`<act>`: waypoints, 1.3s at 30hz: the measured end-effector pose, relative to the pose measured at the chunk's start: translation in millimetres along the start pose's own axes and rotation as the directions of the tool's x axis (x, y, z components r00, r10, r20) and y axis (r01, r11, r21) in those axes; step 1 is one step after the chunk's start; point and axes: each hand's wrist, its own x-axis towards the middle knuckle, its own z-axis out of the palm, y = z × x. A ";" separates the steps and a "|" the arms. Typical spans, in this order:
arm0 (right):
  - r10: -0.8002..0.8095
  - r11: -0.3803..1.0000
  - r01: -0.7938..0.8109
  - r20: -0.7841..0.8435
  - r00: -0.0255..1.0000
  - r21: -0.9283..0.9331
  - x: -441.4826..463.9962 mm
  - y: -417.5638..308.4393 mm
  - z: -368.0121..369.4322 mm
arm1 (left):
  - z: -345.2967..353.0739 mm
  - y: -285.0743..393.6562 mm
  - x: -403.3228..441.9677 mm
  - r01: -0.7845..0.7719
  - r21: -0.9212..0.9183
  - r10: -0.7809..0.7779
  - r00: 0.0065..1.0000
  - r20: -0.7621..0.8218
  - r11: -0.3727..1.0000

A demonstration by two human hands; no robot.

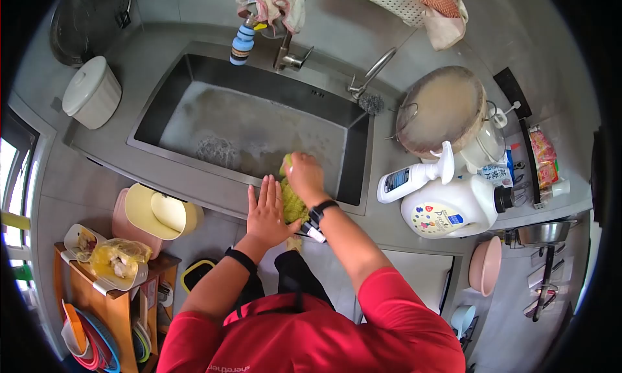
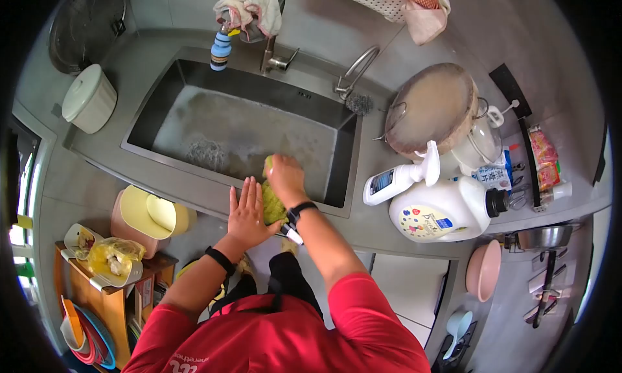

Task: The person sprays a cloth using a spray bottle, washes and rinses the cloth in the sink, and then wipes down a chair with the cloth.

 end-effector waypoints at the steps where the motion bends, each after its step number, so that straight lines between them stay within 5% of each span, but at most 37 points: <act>1: -0.041 0.999 0.041 -0.062 0.997 -0.004 8.8 12.2 12.5 | -1.0 -0.7 -0.3 -0.004 0.011 0.004 1.000 -0.003 1.000; 5: -0.225 0.971 0.231 0.101 0.969 -0.056 -54.4 -35.3 -60.4 | 4.2 -3.4 2.6 0.034 -0.063 -0.033 0.999 0.010 0.997; 7: -0.278 0.957 0.266 0.103 0.955 0.118 -98.4 -26.0 -57.1 | 19.9 -6.2 0.5 -0.019 0.291 0.045 0.995 -0.084 0.957; 9: -0.179 0.983 0.173 0.114 0.977 0.059 -78.8 -17.4 -37.2 | 14.9 -2.8 3.6 -0.003 0.246 0.025 0.996 -0.088 0.969; 11: -0.067 0.998 0.068 0.116 0.991 -0.009 -42.7 -13.8 -20.7 | -9.0 1.2 2.8 0.004 0.023 -0.006 0.997 0.077 1.000; 15: -0.172 0.985 0.173 0.059 0.983 -0.003 24.0 22.7 -5.1 | 6.0 -5.8 0.1 -0.028 -0.015 0.027 0.999 -0.042 1.000; 17: 0.082 0.958 -0.135 0.211 0.974 0.252 39.4 19.9 -43.0 | 3.1 -14.7 -4.3 -0.060 -0.075 0.054 0.995 -0.080 0.995; 20: 0.130 0.836 -0.228 0.223 0.966 0.498 39.5 3.5 -137.7 | 5.7 -31.0 -7.9 -0.188 -0.319 0.113 0.964 -0.240 0.929; 22: 0.127 0.763 -0.217 0.188 0.974 0.609 31.8 -4.6 -193.1 | -1.2 -36.8 -11.9 -0.175 -0.614 0.048 0.975 -0.217 0.769; 23: 0.116 0.726 -0.212 0.186 0.976 0.654 26.0 -15.9 -222.3 | -3.2 -36.1 -14.4 -0.183 -0.619 0.055 0.974 -0.221 0.764; 25: 0.066 0.740 -0.138 0.134 0.989 0.658 6.1 -30.0 -242.3 | -7.6 -33.6 -22.3 0.047 -0.965 -0.201 0.980 -0.006 0.259; 27: -0.123 0.827 0.114 -0.022 0.992 0.550 -21.3 -39.7 -233.2 | -11.0 -35.3 -30.6 0.020 -0.957 -0.216 0.975 -0.046 0.291; 30: -0.350 0.792 0.090 0.329 0.877 0.604 -60.7 -59.8 -191.6 | -1.9 -34.5 -46.5 0.022 -0.993 -0.292 0.955 0.055 -0.115; 33: -0.354 0.747 -0.025 0.429 0.831 0.664 -79.7 -45.4 -144.5 | -9.4 -26.7 -64.9 0.132 -0.991 -0.392 0.911 0.131 -0.026; 35: -0.125 0.939 0.016 0.298 0.946 0.343 -74.7 -23.7 -117.3 | -3.2 -22.0 -74.5 0.202 -0.977 -0.439 0.873 0.211 -0.067; 37: -0.035 0.963 -0.036 0.258 0.965 0.267 -75.6 -19.5 -96.8 | 20.5 -18.2 -79.5 0.079 -0.921 -0.429 0.898 -0.100 0.380; 39: -0.212 0.976 0.217 0.336 0.918 0.025 -84.3 -26.6 -72.0 | 12.4 -6.7 -79.0 0.037 -0.898 -0.378 0.914 -0.148 0.439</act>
